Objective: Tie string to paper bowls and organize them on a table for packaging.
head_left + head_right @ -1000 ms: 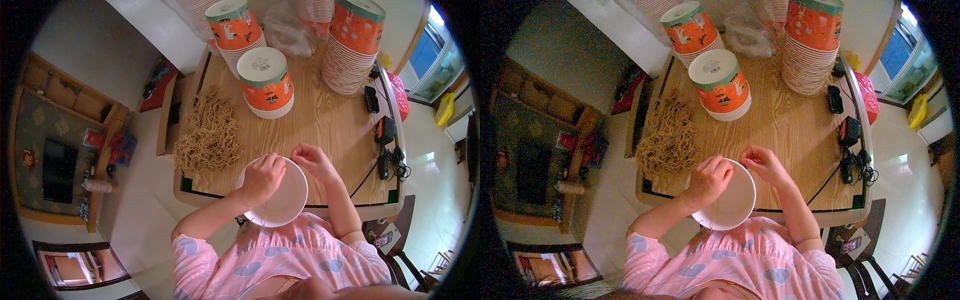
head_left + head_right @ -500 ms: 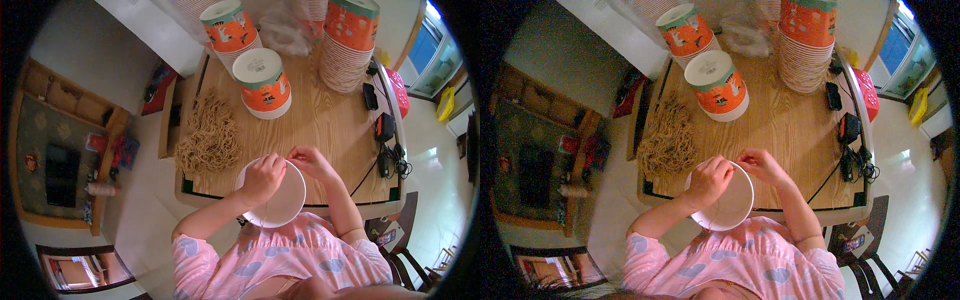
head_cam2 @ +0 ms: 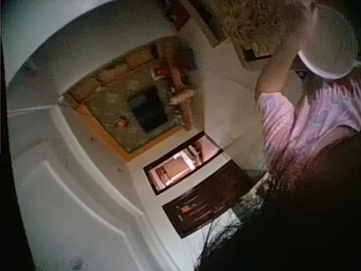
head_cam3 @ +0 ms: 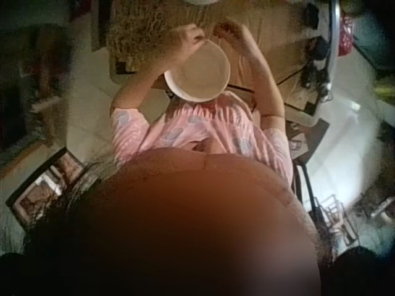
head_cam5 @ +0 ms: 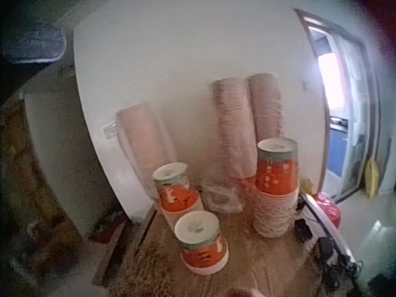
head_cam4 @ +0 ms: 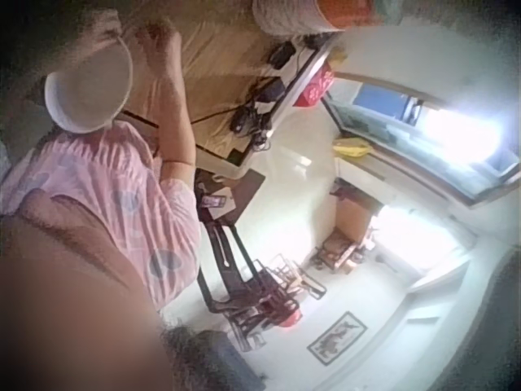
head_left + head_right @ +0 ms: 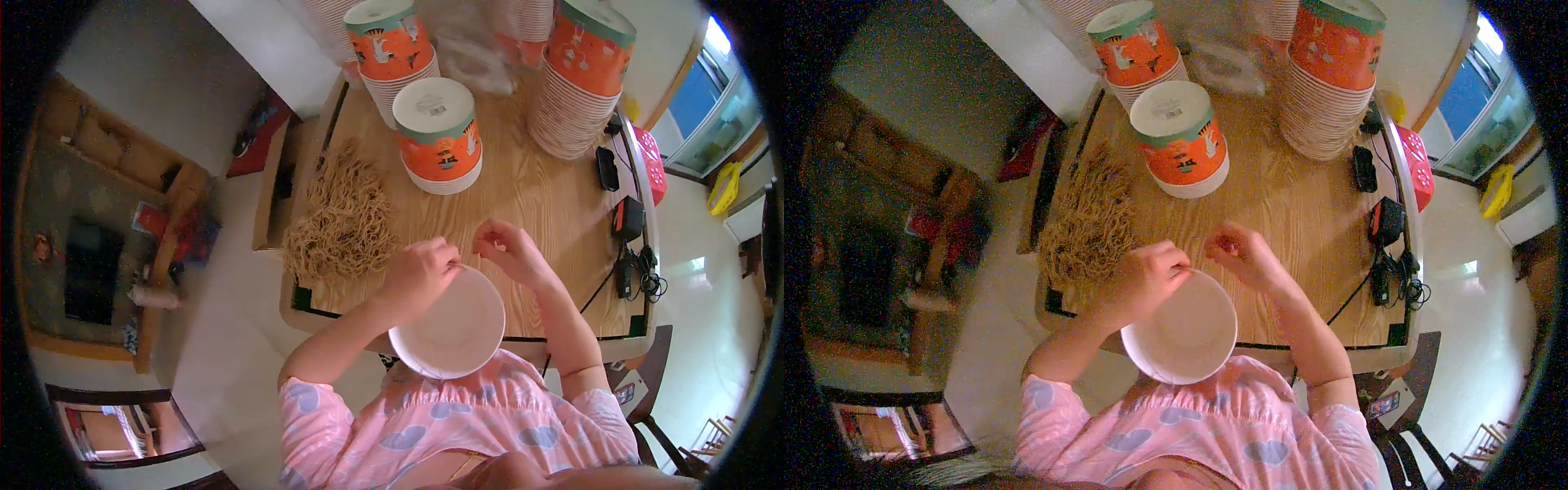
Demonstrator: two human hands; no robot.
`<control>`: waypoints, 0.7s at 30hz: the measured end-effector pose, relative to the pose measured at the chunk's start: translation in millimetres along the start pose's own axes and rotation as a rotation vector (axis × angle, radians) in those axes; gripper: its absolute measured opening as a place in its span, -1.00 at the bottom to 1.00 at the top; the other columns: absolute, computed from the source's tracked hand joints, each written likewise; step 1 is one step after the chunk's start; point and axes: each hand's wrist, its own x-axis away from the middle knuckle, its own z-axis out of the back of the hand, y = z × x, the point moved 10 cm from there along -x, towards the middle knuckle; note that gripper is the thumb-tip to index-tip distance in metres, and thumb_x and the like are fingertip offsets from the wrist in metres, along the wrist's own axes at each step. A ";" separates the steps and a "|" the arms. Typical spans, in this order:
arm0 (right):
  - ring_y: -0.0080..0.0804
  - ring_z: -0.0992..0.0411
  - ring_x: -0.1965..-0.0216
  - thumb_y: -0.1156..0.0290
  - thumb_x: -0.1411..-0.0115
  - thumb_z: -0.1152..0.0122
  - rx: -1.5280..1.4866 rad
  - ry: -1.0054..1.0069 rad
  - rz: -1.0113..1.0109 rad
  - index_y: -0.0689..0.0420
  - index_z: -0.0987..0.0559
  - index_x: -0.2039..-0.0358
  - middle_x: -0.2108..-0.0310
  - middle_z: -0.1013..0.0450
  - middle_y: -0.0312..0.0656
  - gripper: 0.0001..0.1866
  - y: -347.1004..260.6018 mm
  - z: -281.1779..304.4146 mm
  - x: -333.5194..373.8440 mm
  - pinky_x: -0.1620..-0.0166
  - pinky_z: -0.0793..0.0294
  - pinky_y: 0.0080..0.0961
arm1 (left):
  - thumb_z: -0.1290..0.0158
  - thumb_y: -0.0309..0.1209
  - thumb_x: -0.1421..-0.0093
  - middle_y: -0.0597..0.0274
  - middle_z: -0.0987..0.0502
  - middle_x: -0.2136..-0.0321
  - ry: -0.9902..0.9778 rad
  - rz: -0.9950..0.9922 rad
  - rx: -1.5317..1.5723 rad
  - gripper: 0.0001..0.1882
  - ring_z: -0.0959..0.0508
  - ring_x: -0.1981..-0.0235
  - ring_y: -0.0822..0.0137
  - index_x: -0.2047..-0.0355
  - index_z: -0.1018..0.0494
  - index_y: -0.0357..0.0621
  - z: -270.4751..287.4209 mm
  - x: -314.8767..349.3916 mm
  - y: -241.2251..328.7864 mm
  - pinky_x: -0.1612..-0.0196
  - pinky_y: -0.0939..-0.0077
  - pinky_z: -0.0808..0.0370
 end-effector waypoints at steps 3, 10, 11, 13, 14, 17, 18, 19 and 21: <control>-0.59 -0.32 0.46 0.46 -0.09 -0.12 0.142 -0.025 0.039 0.21 -0.48 0.40 0.51 -0.42 -0.29 -0.90 -12.9 -5.3 -5.9 0.36 -0.35 -0.59 | -0.14 -0.41 -0.02 0.16 -0.52 0.51 -0.121 0.148 0.239 -0.83 -0.54 0.45 0.26 0.45 -0.49 -0.28 -10.7 0.8 -23.5 0.35 0.45 -0.46; -0.56 -0.34 0.45 0.48 -0.10 -0.09 0.261 -0.078 0.073 0.22 -0.48 0.37 0.49 -0.42 -0.27 -0.89 -39.2 -20.5 -14.8 0.36 -0.36 -0.57 | -0.13 -0.31 -0.06 0.23 -0.56 0.47 -0.198 0.294 0.862 -0.78 -0.50 0.45 0.53 0.40 -0.54 -0.23 -69.0 5.9 -72.5 0.37 0.57 -0.45; -0.56 -0.34 0.45 0.48 -0.10 -0.09 0.277 -0.085 0.071 0.22 -0.48 0.37 0.49 -0.42 -0.27 -0.89 -39.1 -22.5 -14.7 0.36 -0.36 -0.57 | -0.13 -0.34 -0.06 0.24 -0.55 0.47 -0.196 0.280 0.943 -0.79 -0.50 0.43 0.51 0.39 -0.53 -0.25 -71.2 5.3 -69.2 0.34 0.57 -0.45; -0.57 -0.35 0.42 0.48 -0.11 -0.08 0.154 -0.039 0.003 0.21 -0.50 0.33 0.45 -0.44 -0.30 -0.88 -29.7 -20.6 -14.6 0.33 -0.38 -0.58 | -0.13 -0.38 -0.07 0.25 -0.55 0.47 -0.180 0.269 1.038 -0.81 -0.50 0.41 0.49 0.38 -0.51 -0.27 -71.4 7.2 -64.0 0.31 0.56 -0.45; -0.57 -0.35 0.42 0.48 -0.11 -0.08 0.167 -0.051 0.000 0.21 -0.50 0.33 0.45 -0.44 -0.30 -0.88 -28.4 -22.4 -13.4 0.33 -0.38 -0.58 | -0.13 -0.38 -0.06 0.25 -0.55 0.48 -0.121 0.381 1.114 -0.82 -0.50 0.42 0.49 0.39 -0.51 -0.26 -71.1 12.1 -70.8 0.33 0.57 -0.45; -0.57 -0.38 0.39 0.46 -0.11 -0.10 0.040 0.039 -0.107 0.20 -0.51 0.27 0.41 -0.46 -0.32 -0.83 -21.7 -13.5 -11.1 0.30 -0.40 -0.58 | -0.14 -0.37 -0.06 0.26 -0.54 0.49 0.020 0.462 1.222 -0.82 -0.50 0.45 0.50 0.41 -0.51 -0.25 -76.0 20.9 -86.6 0.36 0.58 -0.45; -0.56 -0.39 0.38 0.43 -0.10 -0.12 0.109 0.002 -0.111 0.20 -0.52 0.26 0.40 -0.47 -0.30 -0.82 -24.1 -16.9 -11.2 0.29 -0.41 -0.57 | -0.15 -0.36 -0.05 0.26 -0.54 0.50 0.094 0.436 1.238 -0.82 -0.50 0.47 0.51 0.43 -0.51 -0.24 -72.8 22.2 -89.7 0.37 0.59 -0.45; -0.55 -0.41 0.38 0.41 -0.10 -0.14 0.179 -0.035 -0.113 0.19 -0.53 0.26 0.39 -0.48 -0.27 -0.80 -26.5 -20.8 -11.4 0.27 -0.42 -0.56 | -0.15 -0.36 -0.05 0.26 -0.54 0.50 0.103 0.437 1.251 -0.82 -0.50 0.47 0.51 0.43 -0.51 -0.24 -75.0 24.8 -89.3 0.37 0.59 -0.45; -0.53 -0.42 0.39 0.40 -0.09 -0.16 0.283 -0.082 -0.102 0.20 -0.54 0.28 0.39 -0.49 -0.25 -0.80 -34.2 -31.6 -13.6 0.28 -0.42 -0.55 | -0.15 -0.35 -0.05 0.29 -0.54 0.51 0.145 0.493 1.364 -0.82 -0.49 0.48 0.53 0.44 -0.50 -0.22 -78.4 30.8 -89.2 0.41 0.58 -0.45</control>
